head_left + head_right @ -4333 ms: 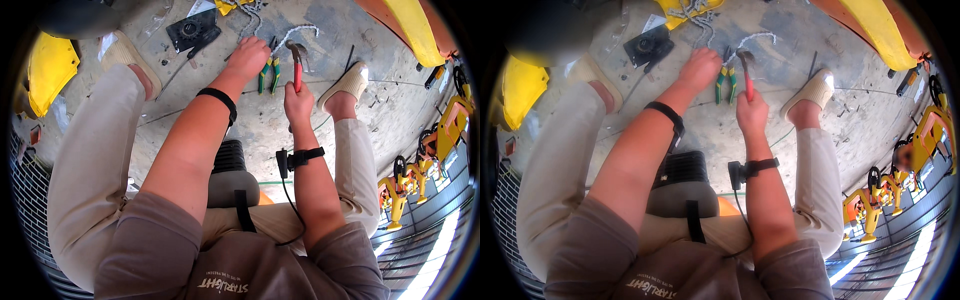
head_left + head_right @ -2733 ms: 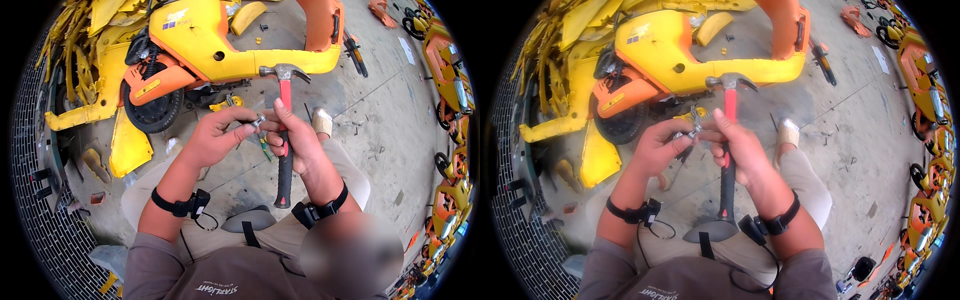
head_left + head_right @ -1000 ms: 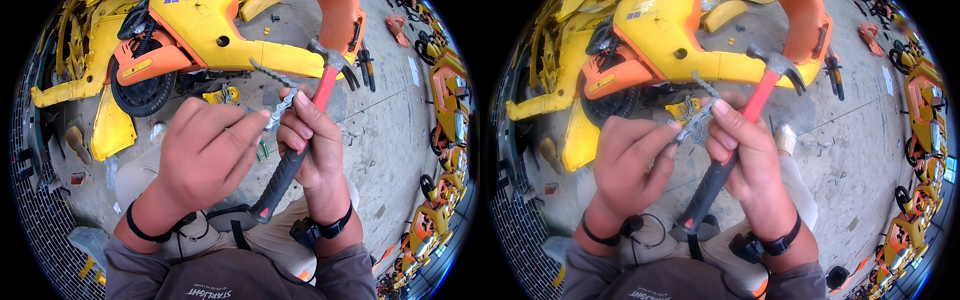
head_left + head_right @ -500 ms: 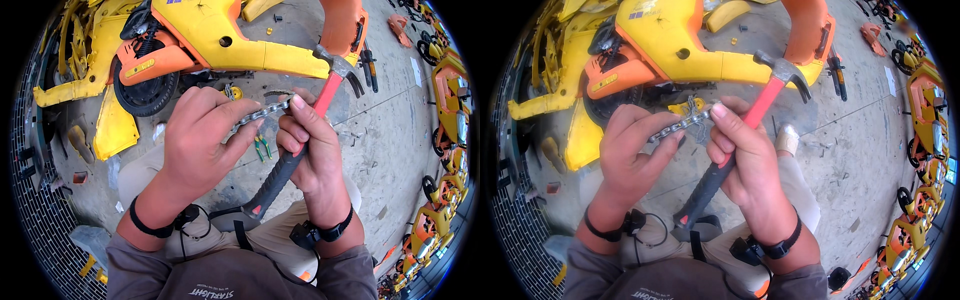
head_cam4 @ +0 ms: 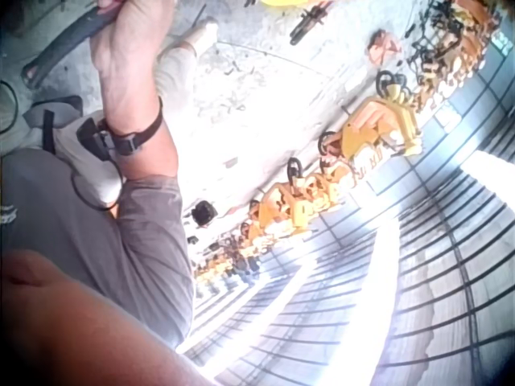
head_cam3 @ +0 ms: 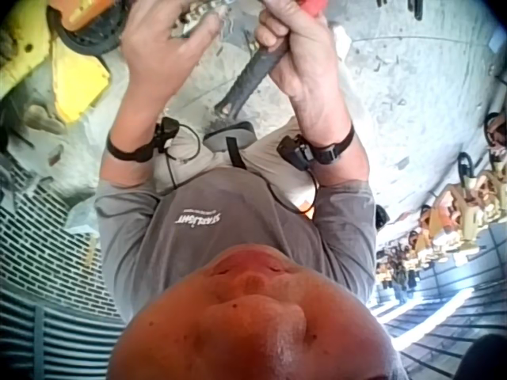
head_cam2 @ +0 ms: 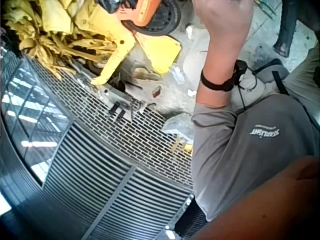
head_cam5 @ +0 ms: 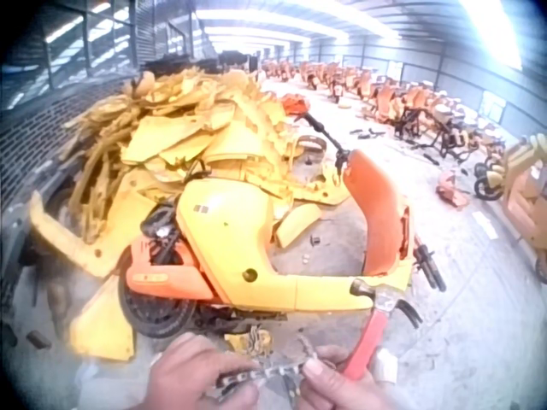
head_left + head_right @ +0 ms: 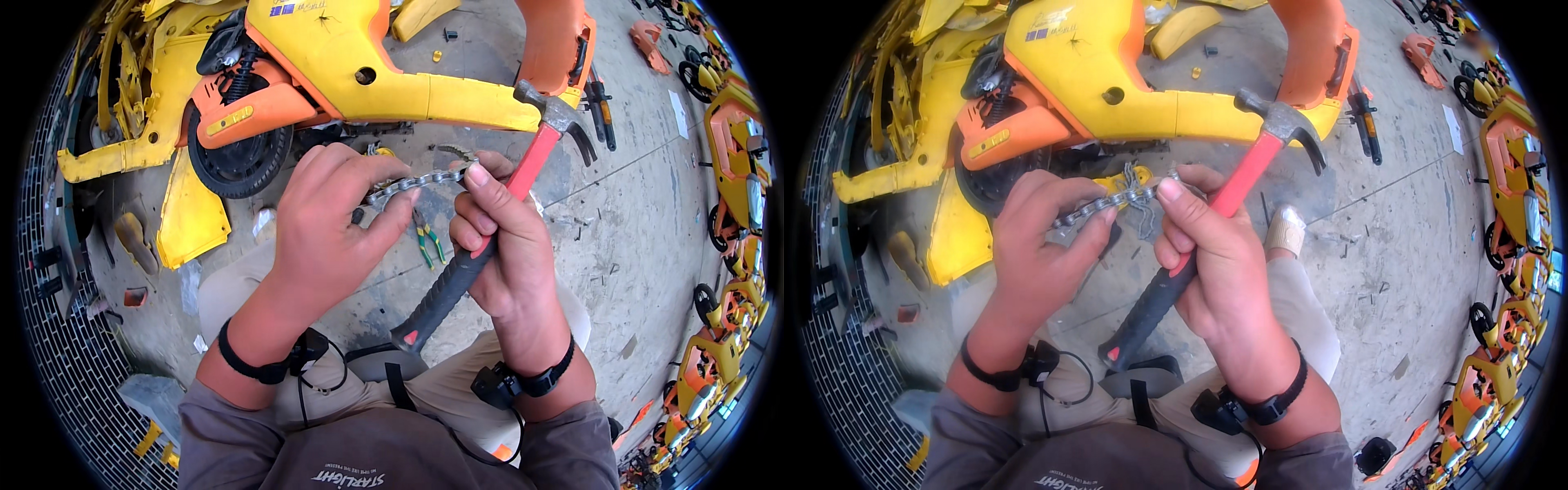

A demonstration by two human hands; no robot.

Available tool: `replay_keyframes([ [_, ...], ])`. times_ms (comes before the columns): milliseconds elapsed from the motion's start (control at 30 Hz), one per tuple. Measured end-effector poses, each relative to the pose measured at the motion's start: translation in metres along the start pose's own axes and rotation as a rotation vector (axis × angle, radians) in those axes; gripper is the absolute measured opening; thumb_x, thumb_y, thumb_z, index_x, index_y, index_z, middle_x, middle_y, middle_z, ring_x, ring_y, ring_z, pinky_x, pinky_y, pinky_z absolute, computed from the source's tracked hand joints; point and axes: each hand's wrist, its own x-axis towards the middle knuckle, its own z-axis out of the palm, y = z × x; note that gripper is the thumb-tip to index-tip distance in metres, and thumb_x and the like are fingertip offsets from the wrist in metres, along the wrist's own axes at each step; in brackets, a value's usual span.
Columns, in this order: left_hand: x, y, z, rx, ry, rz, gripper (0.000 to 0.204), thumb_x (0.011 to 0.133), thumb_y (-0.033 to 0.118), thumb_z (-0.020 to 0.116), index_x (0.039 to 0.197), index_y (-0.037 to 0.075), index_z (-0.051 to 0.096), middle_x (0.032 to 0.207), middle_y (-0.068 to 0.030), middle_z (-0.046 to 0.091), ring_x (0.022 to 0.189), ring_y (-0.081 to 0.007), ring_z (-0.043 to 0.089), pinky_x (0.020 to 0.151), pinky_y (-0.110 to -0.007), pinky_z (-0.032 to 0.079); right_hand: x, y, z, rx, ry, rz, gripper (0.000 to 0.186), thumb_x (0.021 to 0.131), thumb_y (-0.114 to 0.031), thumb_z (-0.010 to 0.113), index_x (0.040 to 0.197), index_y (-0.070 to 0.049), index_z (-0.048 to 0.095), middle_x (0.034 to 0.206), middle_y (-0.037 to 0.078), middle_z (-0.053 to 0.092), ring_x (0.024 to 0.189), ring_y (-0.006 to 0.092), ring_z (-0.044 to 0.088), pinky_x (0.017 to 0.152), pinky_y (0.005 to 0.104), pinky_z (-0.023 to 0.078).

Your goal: The person manipulates a small sprocket and a section of chain by hand, using a hammer to tap the chain onto the sprocket while holding it against the floor.

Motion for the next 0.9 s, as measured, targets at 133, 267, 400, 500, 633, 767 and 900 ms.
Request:
replay_keyframes([
  [133, 0.001, -0.002, 0.003, -0.016, 0.006, -0.016, 0.022, 0.076, 0.004, 0.080, 0.095, 0.003, 0.070, 0.083, -0.0086, 0.062, 0.075, -0.0233, 0.060, 0.070, -0.034, 0.048, 0.000, -0.001, 0.001, -0.015, 0.005, -0.024, 0.033, 0.092, -0.005, 0.072, 0.120, -0.004, 0.054, 0.085, 0.002, 0.055, 0.063, 0.0077, 0.046, 0.054, 0.0239, 0.041],
  [267, 0.000, -0.004, 0.007, -0.040, 0.009, -0.031, 0.022, 0.076, 0.009, 0.081, 0.094, 0.005, 0.069, 0.083, -0.0097, 0.061, 0.081, -0.0290, 0.059, 0.071, -0.039, 0.048, 0.001, 0.000, 0.000, -0.012, 0.023, -0.034, 0.033, 0.092, -0.006, 0.072, 0.119, -0.003, 0.054, 0.087, 0.001, 0.055, 0.065, 0.0076, 0.047, 0.055, 0.0238, 0.041],
  [400, 0.001, -0.007, 0.005, -0.007, -0.038, -0.019, 0.021, 0.079, 0.005, 0.079, 0.097, 0.002, 0.070, 0.083, -0.0082, 0.063, 0.076, -0.0207, 0.061, 0.071, -0.031, 0.048, 0.002, 0.000, 0.001, -0.026, 0.059, -0.018, 0.033, 0.091, -0.005, 0.072, 0.119, -0.002, 0.054, 0.089, 0.001, 0.056, 0.066, 0.0076, 0.047, 0.056, 0.0234, 0.042],
  [500, 0.002, -0.013, 0.004, -0.069, -0.144, -0.118, 0.024, 0.083, 0.008, 0.078, 0.104, 0.001, 0.070, 0.089, -0.0061, 0.067, 0.081, -0.0160, 0.062, 0.074, -0.029, 0.050, 0.006, -0.003, -0.003, -0.034, 0.063, -0.025, 0.034, 0.091, -0.004, 0.072, 0.119, -0.002, 0.053, 0.091, 0.002, 0.057, 0.067, 0.0076, 0.047, 0.056, 0.0231, 0.042],
  [633, 0.006, -0.019, -0.001, -0.436, -0.449, -0.500, 0.032, 0.093, 0.015, 0.072, 0.120, 0.000, 0.067, 0.099, -0.0035, 0.070, 0.086, -0.0104, 0.061, 0.078, -0.027, 0.051, 0.012, -0.010, -0.008, -0.073, 0.089, -0.081, 0.036, 0.090, -0.002, 0.072, 0.119, -0.002, 0.052, 0.097, 0.005, 0.062, 0.070, 0.0083, 0.048, 0.057, 0.0231, 0.043],
  [767, 0.004, -0.036, -0.004, -0.677, -0.580, -0.575, 0.035, 0.098, 0.018, 0.067, 0.125, -0.004, 0.064, 0.101, -0.0044, 0.071, 0.086, -0.0106, 0.062, 0.079, -0.028, 0.051, 0.019, -0.018, -0.009, -0.182, 0.136, -0.141, 0.035, 0.090, -0.004, 0.071, 0.119, -0.002, 0.052, 0.102, 0.009, 0.065, 0.079, 0.0116, 0.055, 0.057, 0.0228, 0.045],
  [900, 0.006, -0.034, -0.011, -0.742, -0.627, -0.641, 0.033, 0.097, 0.017, 0.067, 0.126, -0.001, 0.065, 0.102, -0.0023, 0.070, 0.088, -0.0079, 0.060, 0.081, -0.024, 0.050, 0.025, -0.030, -0.019, -0.255, 0.128, -0.151, 0.032, 0.091, -0.006, 0.069, 0.119, -0.001, 0.053, 0.104, 0.011, 0.066, 0.093, 0.0172, 0.064, 0.055, 0.0212, 0.047],
])
